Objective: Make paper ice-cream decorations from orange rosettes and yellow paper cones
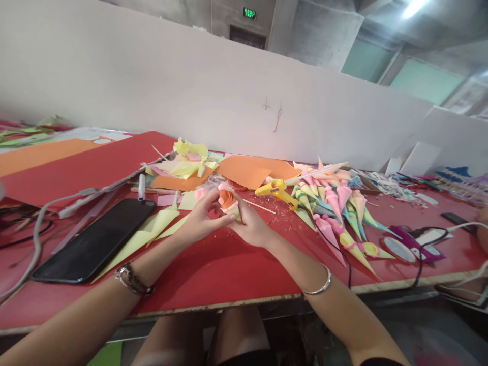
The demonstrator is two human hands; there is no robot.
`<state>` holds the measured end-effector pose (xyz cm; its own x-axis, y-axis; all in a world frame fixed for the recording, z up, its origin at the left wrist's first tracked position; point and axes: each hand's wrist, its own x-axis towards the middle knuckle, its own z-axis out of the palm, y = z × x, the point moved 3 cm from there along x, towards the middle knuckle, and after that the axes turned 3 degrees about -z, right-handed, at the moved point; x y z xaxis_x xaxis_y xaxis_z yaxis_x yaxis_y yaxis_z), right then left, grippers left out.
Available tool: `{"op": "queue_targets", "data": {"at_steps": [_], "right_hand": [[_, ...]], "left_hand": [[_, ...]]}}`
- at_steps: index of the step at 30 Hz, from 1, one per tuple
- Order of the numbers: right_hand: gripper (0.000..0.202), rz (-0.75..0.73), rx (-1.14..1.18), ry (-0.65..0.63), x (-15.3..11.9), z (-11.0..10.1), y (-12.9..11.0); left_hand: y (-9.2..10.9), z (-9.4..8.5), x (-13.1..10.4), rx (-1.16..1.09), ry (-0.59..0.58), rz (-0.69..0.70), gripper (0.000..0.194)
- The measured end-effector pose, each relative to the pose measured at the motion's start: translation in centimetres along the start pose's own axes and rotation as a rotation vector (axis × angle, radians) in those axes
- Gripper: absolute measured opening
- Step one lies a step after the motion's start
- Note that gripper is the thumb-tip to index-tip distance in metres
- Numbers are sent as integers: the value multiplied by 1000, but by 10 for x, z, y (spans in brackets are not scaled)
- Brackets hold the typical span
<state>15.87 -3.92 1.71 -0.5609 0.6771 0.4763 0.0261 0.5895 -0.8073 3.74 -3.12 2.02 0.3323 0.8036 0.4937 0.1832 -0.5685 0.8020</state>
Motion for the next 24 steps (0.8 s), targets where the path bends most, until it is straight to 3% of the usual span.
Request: {"op": "queue_targets", "data": {"at_steps": [4,10,18,24], "right_hand": [[50,23,-30,-20,0,-2,2],[26,93,21,-123,-1,-3,9],[25,132,90,-101,-2,-2,17],[27,217,152,-122,-3,1,22]], "left_hand": [[6,-1,1,6,27,0,23],[10,-8,3,-70,108,-42,22],[4,-8,0,-106,89,-89,41],[-4,-8,-4,-54,62,-108,42]]}}
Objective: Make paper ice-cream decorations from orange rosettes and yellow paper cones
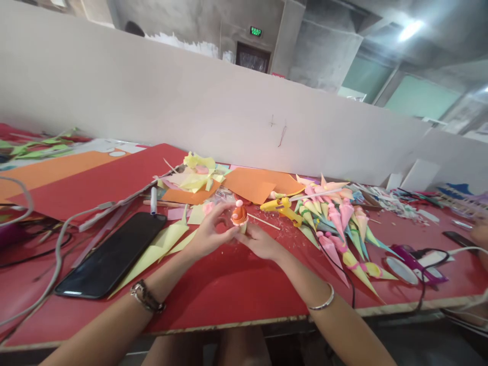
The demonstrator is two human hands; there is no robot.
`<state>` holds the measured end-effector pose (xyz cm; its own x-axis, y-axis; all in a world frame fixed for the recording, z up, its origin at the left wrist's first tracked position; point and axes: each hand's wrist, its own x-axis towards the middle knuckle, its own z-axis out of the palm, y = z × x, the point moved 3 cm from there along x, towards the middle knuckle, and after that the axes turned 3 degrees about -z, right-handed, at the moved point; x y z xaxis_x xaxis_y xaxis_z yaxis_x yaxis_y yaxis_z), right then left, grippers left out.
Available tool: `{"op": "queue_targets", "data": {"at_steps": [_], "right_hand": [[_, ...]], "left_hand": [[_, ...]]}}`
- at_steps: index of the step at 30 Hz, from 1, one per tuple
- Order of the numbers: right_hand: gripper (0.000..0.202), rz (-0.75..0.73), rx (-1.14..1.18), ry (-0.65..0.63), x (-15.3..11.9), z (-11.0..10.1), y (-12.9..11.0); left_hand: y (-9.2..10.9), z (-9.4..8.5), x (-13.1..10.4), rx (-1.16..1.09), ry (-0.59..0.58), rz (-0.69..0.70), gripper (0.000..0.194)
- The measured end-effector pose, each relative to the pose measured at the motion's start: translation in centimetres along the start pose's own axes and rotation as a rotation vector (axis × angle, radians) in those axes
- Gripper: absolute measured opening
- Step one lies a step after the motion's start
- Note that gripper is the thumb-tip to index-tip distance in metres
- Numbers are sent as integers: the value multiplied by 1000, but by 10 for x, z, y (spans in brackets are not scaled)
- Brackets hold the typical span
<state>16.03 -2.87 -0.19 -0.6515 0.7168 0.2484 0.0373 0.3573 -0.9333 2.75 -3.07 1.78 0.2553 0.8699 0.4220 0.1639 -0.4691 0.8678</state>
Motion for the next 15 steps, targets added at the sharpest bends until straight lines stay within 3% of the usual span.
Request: {"op": "queue_targets", "data": {"at_steps": [4,9,11,15], "right_hand": [[37,94,151,-170,-1,10,2],[41,144,271,-214,0,14,4],[35,159,249,-170,1,13,6],[18,205,99,30,2,9,12]], "left_hand": [[3,3,-2,-3,-60,-59,39],[-1,15,-6,-182,-352,-344,24],[-3,13,-4,-163,-292,-335,23],[-3,5,2,37,-70,-181,20]]}}
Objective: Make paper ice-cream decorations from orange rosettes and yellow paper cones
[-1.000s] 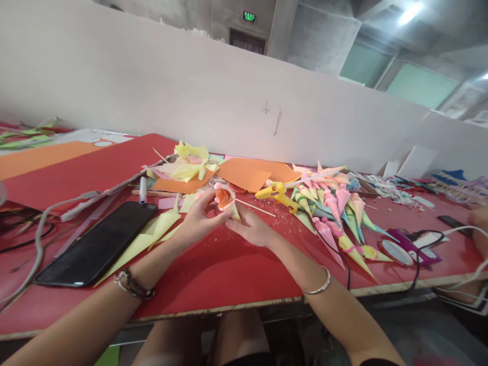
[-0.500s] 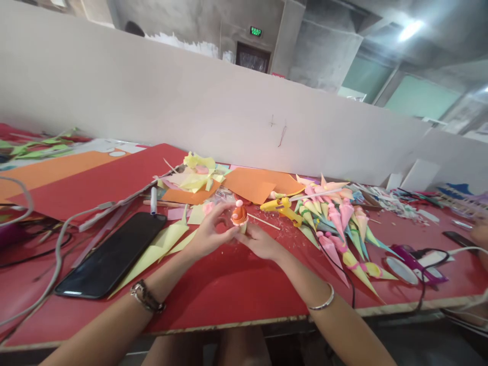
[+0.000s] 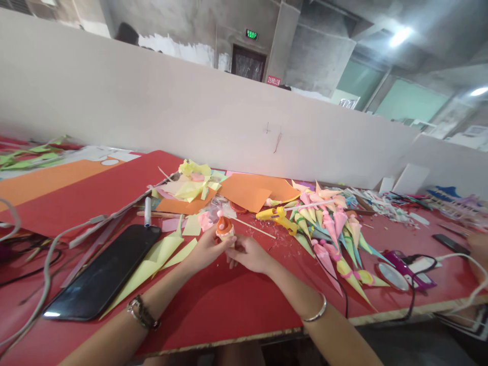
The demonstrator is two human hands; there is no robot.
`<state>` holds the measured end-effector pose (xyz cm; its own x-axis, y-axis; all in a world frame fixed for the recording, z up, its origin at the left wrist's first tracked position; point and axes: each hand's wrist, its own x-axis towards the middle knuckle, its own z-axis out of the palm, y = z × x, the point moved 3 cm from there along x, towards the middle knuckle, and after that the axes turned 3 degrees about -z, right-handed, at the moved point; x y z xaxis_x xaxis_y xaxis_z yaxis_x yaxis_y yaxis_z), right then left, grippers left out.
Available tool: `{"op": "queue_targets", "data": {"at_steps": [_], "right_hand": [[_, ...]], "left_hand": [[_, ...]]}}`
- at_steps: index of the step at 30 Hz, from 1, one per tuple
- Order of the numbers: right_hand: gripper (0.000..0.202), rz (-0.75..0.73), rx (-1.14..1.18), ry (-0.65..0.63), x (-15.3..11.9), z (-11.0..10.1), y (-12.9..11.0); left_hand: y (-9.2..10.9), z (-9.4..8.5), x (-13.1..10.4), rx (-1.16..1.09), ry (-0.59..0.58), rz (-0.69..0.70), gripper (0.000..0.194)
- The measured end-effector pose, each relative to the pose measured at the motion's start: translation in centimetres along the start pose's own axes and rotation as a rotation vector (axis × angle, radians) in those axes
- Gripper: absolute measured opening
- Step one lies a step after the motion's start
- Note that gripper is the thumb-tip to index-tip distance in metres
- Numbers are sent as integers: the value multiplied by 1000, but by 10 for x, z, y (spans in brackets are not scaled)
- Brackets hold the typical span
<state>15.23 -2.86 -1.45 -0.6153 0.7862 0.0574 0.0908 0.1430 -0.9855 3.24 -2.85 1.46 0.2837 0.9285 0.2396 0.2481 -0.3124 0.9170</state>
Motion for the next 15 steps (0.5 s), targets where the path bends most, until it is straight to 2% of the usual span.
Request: {"op": "queue_targets", "data": {"at_steps": [3,5,10,15], "right_hand": [[14,-76,-287,132,1,-2,-2],[14,-118,-514,205,1,-4,-5],[28,-103,-855,165,-3,-4,-11],[39,-99,-970,120,-4,-2,-17]], "left_hand": [[2,-1,1,127,61,92,15],[1,0,1,200,58,126,14],[-2,0,-1,221,44,148,14],[0,-2,-3,234,85,155,10]]}}
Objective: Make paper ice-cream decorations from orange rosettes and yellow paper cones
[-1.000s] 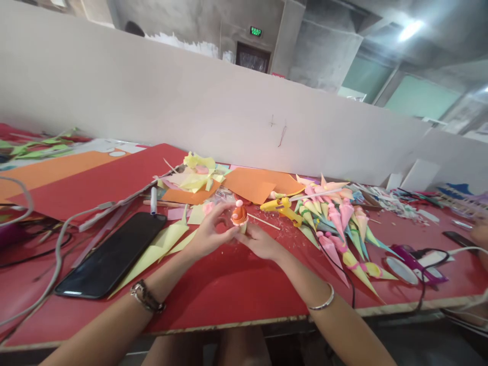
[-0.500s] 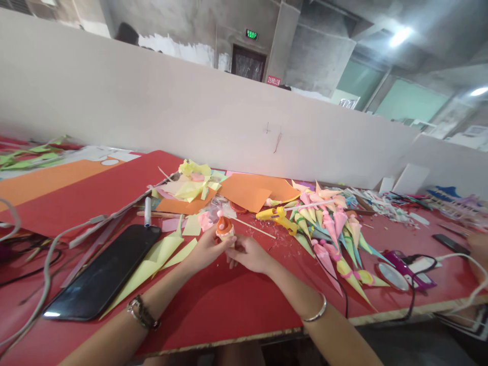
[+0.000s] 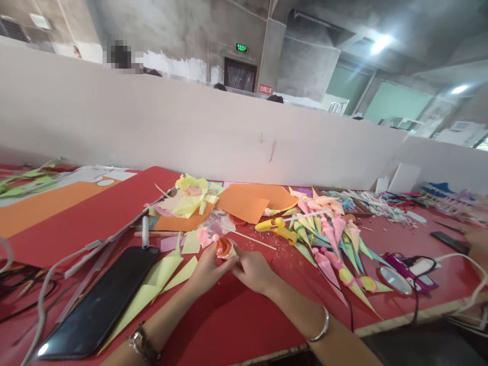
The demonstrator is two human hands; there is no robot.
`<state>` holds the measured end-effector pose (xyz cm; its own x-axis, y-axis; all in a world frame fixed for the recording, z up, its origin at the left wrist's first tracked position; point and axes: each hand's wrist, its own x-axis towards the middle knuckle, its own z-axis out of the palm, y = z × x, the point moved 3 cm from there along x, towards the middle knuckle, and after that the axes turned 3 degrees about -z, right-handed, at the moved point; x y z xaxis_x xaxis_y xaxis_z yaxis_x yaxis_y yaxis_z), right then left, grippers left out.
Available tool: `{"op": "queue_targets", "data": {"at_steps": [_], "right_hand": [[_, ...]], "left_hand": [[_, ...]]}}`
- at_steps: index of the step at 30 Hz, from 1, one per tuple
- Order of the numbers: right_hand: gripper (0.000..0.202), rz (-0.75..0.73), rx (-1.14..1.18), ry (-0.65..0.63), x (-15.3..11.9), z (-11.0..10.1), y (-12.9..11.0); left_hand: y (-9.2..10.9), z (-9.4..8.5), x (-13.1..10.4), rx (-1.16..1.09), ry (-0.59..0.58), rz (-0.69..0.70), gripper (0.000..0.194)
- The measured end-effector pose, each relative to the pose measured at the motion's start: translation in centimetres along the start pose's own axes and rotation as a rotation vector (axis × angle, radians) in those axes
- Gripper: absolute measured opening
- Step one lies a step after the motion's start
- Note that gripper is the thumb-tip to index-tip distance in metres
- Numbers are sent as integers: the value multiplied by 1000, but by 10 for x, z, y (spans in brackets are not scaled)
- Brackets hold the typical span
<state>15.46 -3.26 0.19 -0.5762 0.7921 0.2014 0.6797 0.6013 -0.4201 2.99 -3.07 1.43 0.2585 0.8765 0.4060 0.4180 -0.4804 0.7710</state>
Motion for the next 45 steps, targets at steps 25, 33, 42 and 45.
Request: {"op": "queue_targets", "data": {"at_steps": [25,33,42,45], "right_hand": [[1,-222,645,-247,-1,-2,20],[3,-145,718,-112,-1,0,22],[8,-66,640,83,-2,-6,20],[9,-83,596,83,-2,-6,20]], "left_hand": [[26,4,-9,53,-363,271,14],[24,3,-9,73,-378,277,21],[14,0,-2,81,-187,222,12],[14,-1,-2,69,-157,230,7]]}}
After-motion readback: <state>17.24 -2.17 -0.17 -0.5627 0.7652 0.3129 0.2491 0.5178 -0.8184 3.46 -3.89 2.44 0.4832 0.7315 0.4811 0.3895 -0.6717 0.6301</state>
